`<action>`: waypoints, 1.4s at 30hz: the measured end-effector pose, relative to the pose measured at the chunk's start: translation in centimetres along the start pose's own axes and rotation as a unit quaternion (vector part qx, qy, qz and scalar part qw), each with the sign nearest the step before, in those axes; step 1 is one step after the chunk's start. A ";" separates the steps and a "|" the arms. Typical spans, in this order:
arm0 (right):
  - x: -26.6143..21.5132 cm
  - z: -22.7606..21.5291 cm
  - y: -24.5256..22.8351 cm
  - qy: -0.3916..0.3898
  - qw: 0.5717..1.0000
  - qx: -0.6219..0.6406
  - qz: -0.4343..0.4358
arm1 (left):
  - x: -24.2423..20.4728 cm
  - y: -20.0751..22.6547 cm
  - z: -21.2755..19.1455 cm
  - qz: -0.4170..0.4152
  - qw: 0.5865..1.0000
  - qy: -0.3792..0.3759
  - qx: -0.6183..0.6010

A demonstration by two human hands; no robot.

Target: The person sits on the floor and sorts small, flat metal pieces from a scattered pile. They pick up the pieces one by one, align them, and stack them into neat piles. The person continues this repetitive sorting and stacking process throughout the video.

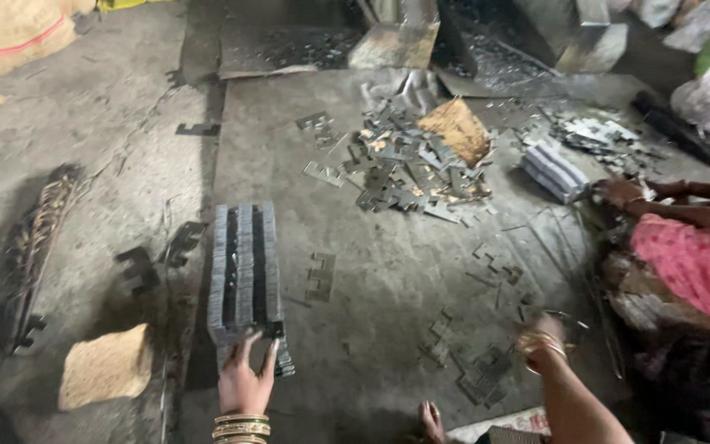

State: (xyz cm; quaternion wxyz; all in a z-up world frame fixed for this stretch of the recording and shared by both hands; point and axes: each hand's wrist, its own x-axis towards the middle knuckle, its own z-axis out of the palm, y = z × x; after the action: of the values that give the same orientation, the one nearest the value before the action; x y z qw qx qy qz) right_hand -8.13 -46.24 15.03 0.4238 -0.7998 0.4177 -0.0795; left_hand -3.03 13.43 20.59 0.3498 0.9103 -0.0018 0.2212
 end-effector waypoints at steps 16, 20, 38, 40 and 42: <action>5.2 -8.2 6.6 0.163 0.940 -0.246 0.174 | 3.6 -3.7 8.0 -0.020 0.879 -0.392 0.270; 6.0 -8.0 7.2 0.186 0.920 -0.301 0.171 | 3.9 -1.8 6.8 -0.057 0.871 -0.405 0.272; 10.8 1.3 -8.4 0.105 0.992 -0.032 -0.066 | 4.2 -4.9 6.7 0.028 0.820 -0.514 0.249; 11.8 4.3 -13.5 0.092 0.994 -0.030 -0.041 | 3.9 -5.9 7.4 0.045 0.821 -0.518 0.237; 13.7 6.6 -17.9 0.093 0.991 -0.059 -0.076 | 4.3 -7.6 8.4 0.067 0.800 -0.550 0.230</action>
State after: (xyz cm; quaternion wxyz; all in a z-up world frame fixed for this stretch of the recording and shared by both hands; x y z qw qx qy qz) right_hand 14.60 -47.06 21.07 0.3283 -0.8418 0.3971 -0.1607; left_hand 5.43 14.45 12.01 0.0543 0.9305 -0.2040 -0.2995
